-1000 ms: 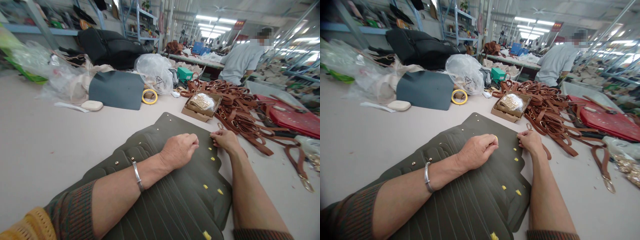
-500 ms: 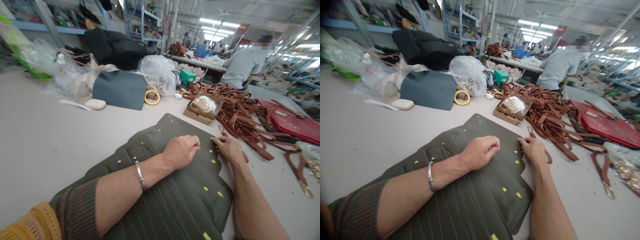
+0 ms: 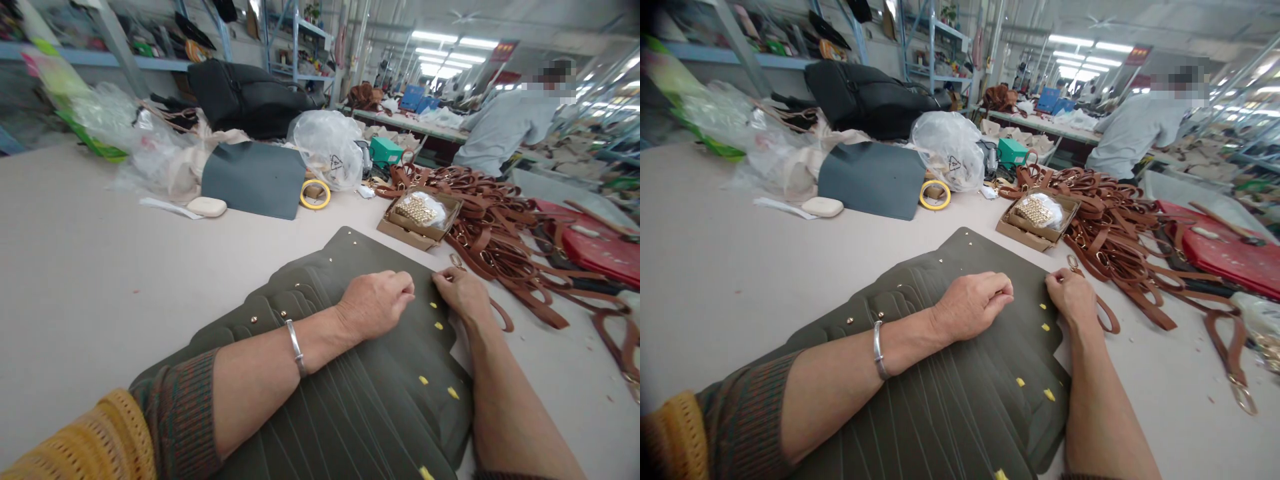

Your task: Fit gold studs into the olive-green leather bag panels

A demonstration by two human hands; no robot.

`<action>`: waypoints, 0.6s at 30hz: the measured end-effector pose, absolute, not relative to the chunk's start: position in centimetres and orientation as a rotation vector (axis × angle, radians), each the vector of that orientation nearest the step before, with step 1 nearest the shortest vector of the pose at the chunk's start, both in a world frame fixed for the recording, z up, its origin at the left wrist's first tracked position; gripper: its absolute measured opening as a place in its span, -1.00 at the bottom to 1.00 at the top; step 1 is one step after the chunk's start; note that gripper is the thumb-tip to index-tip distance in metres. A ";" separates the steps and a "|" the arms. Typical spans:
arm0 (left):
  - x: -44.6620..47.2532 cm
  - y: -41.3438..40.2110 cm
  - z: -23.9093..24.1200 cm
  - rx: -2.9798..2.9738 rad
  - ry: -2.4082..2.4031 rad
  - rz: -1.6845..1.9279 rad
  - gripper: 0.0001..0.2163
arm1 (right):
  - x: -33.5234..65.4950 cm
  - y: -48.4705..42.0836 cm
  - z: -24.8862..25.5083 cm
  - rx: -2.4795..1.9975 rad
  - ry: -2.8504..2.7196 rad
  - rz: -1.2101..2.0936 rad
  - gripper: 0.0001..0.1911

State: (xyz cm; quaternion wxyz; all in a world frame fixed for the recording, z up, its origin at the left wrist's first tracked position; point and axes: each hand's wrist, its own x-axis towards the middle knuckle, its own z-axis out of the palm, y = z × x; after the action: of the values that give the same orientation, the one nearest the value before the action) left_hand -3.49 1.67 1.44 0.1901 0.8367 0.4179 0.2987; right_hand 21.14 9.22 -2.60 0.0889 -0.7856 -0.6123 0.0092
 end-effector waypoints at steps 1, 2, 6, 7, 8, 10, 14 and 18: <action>-3.5 1.7 1.4 2.350 1.176 0.844 -0.92 | 21.2 9.4 -2.6 -2.353 -1.825 0.044 -0.64; -3.5 1.7 1.4 2.348 1.176 0.850 -0.92 | 21.3 9.6 -2.5 -2.370 -1.825 0.059 -0.63; -3.5 1.7 1.3 2.338 1.147 0.892 -0.92 | 21.5 10.5 -1.9 -2.420 -1.835 0.121 -0.66; -3.5 1.7 1.3 2.335 1.140 0.902 -0.92 | 21.6 10.8 -1.6 -2.426 -1.849 0.143 -0.69; -3.6 1.7 1.3 2.333 1.133 0.910 -0.92 | 21.6 11.0 -1.3 -2.430 -1.866 0.166 -0.72; -3.6 1.7 1.4 2.330 1.127 0.923 -0.91 | 21.3 11.3 -0.6 -2.444 -1.882 0.185 -0.75; -3.7 1.6 1.8 2.342 1.105 0.960 -0.90 | 18.7 11.6 0.1 -2.310 -1.942 0.049 -0.63; -3.6 1.5 2.3 2.337 1.072 1.063 -0.87 | 15.0 12.1 0.0 -2.038 -2.103 0.127 -0.63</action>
State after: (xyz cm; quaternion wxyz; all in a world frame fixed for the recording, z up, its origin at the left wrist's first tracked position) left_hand -3.63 1.51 2.28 0.1786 0.8265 0.3790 0.3760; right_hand 15.05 12.13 0.00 0.1052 -0.6914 -0.7135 0.0431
